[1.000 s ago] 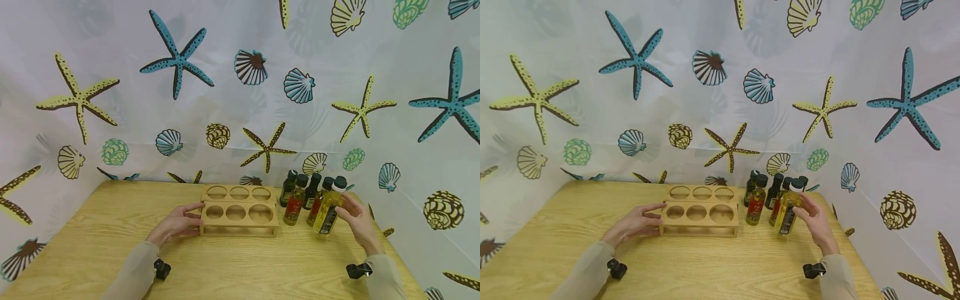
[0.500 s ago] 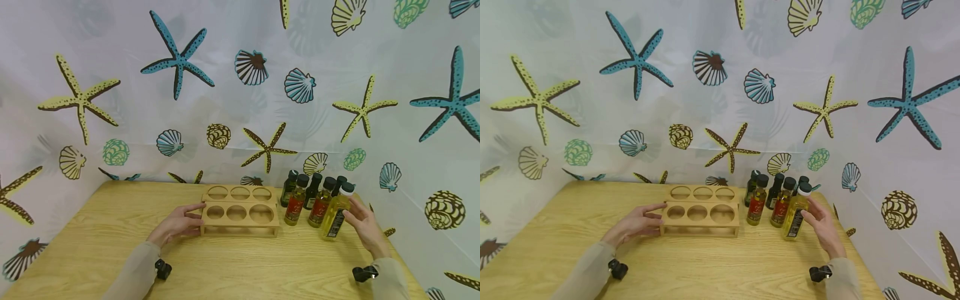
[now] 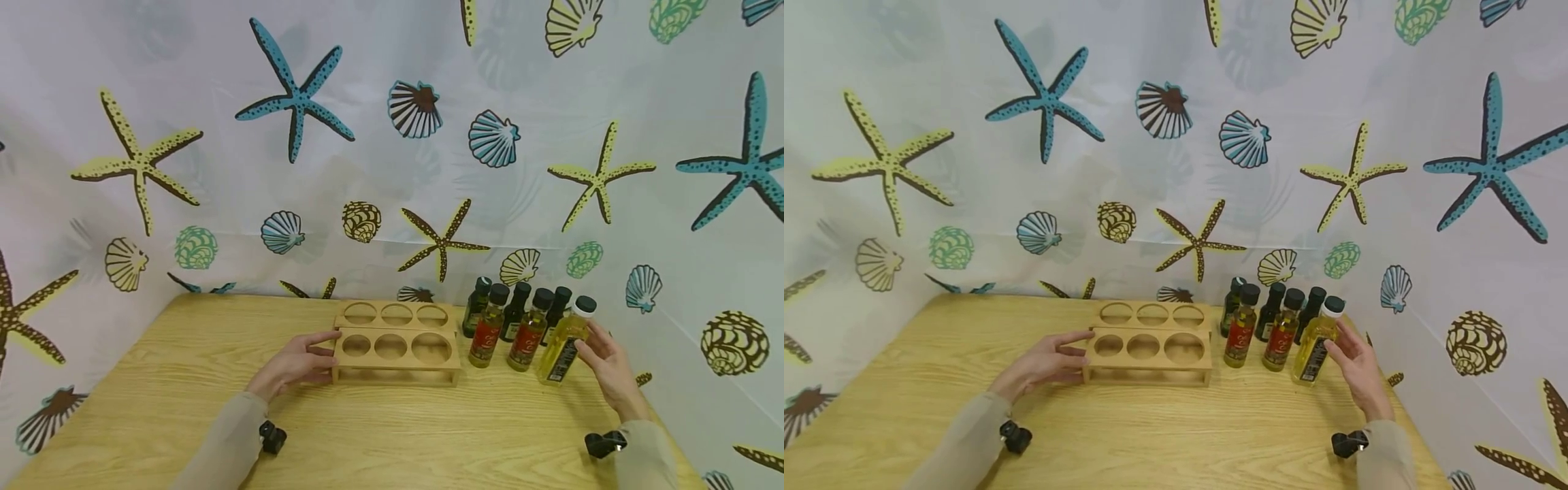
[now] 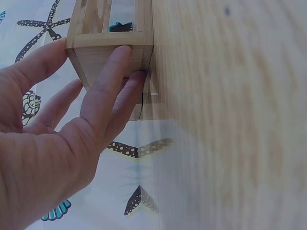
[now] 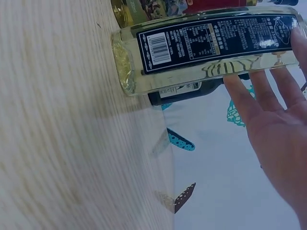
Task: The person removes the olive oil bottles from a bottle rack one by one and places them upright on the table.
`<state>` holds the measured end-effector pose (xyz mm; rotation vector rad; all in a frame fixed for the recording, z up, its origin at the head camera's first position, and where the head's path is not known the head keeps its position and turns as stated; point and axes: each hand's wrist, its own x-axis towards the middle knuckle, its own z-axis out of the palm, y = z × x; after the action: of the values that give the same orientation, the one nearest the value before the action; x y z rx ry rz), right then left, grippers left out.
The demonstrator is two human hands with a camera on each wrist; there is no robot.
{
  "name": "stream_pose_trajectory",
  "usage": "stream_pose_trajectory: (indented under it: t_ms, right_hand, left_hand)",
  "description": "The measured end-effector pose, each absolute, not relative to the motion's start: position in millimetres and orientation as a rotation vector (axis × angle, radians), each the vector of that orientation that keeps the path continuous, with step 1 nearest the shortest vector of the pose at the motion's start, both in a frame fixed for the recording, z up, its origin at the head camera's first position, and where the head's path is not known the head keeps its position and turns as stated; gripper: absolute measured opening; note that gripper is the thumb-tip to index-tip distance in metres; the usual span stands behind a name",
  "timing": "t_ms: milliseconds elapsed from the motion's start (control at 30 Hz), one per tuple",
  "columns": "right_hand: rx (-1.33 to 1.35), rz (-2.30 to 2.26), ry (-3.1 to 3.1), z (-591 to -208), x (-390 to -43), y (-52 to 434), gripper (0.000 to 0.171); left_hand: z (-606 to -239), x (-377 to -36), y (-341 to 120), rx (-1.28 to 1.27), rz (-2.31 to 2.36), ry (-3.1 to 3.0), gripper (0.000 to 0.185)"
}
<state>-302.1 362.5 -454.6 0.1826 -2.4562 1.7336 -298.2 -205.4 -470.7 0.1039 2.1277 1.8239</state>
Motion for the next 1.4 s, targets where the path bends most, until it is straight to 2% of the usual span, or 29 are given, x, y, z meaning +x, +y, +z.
stream_pose_trajectory:
  t_ms: [1400]
  right_hand:
    - [0.206, 1.905, -2.450, -451, -331, 385, 0.081]
  left_hand:
    - [-470, -297, -205, 0.141, 1.820, 2.111, 0.065]
